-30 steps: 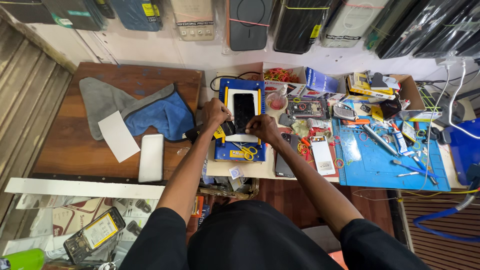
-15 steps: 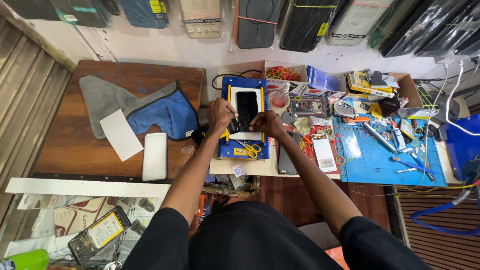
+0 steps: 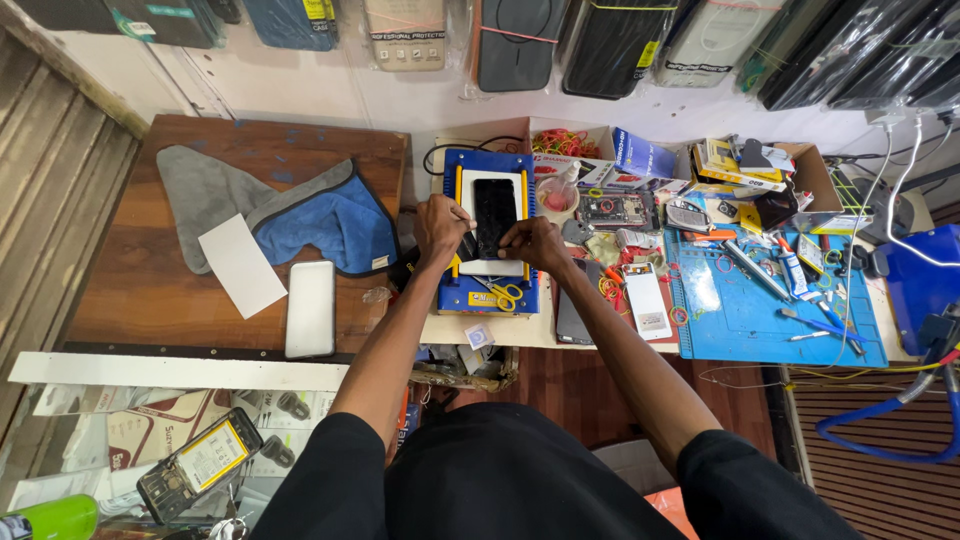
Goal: The person places a mobile phone on a heating plate, removes a component from the device, and then handles a new screen part while working at a repair bench and glass counter.
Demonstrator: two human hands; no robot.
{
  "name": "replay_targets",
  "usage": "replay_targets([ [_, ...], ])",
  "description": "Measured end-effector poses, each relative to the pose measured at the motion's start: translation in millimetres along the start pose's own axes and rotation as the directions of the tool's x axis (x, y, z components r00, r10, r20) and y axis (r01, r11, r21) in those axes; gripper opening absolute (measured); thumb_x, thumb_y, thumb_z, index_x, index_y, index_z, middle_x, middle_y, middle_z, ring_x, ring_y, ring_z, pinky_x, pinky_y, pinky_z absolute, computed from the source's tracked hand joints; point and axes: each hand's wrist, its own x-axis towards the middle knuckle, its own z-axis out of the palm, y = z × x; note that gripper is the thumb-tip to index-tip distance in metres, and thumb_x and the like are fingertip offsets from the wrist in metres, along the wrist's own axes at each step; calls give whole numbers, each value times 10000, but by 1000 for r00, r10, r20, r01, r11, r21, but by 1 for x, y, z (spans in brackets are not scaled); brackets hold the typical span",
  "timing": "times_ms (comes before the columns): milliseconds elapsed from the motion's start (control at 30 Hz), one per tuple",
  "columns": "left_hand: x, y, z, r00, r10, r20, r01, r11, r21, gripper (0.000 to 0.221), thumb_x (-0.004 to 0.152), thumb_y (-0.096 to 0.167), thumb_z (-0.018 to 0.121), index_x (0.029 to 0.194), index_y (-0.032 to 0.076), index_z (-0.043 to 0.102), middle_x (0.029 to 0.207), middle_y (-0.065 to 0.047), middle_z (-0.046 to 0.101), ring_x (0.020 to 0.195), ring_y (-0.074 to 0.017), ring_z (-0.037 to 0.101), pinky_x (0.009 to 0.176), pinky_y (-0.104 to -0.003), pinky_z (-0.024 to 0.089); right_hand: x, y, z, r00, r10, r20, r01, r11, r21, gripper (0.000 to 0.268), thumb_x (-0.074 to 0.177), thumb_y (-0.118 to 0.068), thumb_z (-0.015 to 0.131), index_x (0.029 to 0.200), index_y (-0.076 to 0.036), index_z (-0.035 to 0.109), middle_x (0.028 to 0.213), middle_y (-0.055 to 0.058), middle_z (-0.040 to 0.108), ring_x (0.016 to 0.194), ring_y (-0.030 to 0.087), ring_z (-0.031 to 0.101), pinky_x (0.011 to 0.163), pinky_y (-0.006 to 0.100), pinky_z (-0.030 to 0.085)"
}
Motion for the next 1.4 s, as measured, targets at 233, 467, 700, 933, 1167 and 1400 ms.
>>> replay_targets([
  [233, 4, -6, 0, 996, 79, 40, -83, 990, 112, 211, 676, 193, 942, 751, 109, 764, 816, -116, 778, 795, -291, 753, 713, -408, 574, -6, -28, -6, 998, -51, -46, 51, 999, -14, 253, 703, -135, 926, 913, -63, 804, 783, 52, 769, 697, 123, 705, 671, 277, 570],
  [467, 55, -52, 23, 928, 338, 158, -350, 935, 61, 671, 592, 44, 964, 1092, 10, 517, 942, -224, 713, 902, -381, 687, 750, -442, 557, 13, -73, 2, 962, -271, -42, 272, 962, 20, 494, 706, -39, 863, 1174, -35, 704, 953, 85, 762, 715, 177, 701, 697, 329, 583],
  [700, 31, -34, -10, 868, 473, 151, -443, 874, -199, 688, 617, -127, 845, 1143, 20, 426, 871, -172, 609, 760, -310, 677, 651, -445, 553, 60, -72, 6, 891, -353, 284, 395, 912, -107, 552, 612, -108, 951, 1105, -33, 713, 910, 145, 739, 765, 249, 727, 709, 364, 591],
  [933, 7, -4, -40, 779, 622, 74, -627, 774, 89, 531, 645, -44, 838, 1076, 39, 538, 1005, -138, 591, 963, -350, 610, 754, -484, 495, 85, -59, 8, 776, -457, 436, 550, 828, -110, 391, 640, -206, 937, 956, -68, 754, 922, 102, 757, 850, 303, 747, 765, 413, 588],
  [1167, -40, -1, -45, 637, 771, 0, -690, 570, 446, 289, 916, 341, 793, 941, 76, 681, 932, -76, 598, 970, -270, 567, 872, -486, 433, 108, -32, 16, 698, -540, 471, 691, 681, -243, 533, 678, -253, 933, 1118, -96, 678, 961, 129, 698, 968, 371, 656, 848, 458, 541],
  [1400, -76, -10, -21, 693, 707, 142, -667, 554, 498, 528, 755, 510, 789, 981, 38, 728, 943, -83, 627, 1001, -261, 575, 878, -436, 433, 126, -35, 17, 589, -501, 634, 731, 666, -152, 570, 732, -211, 886, 1257, -170, 667, 987, 79, 719, 927, 297, 713, 838, 429, 557],
])
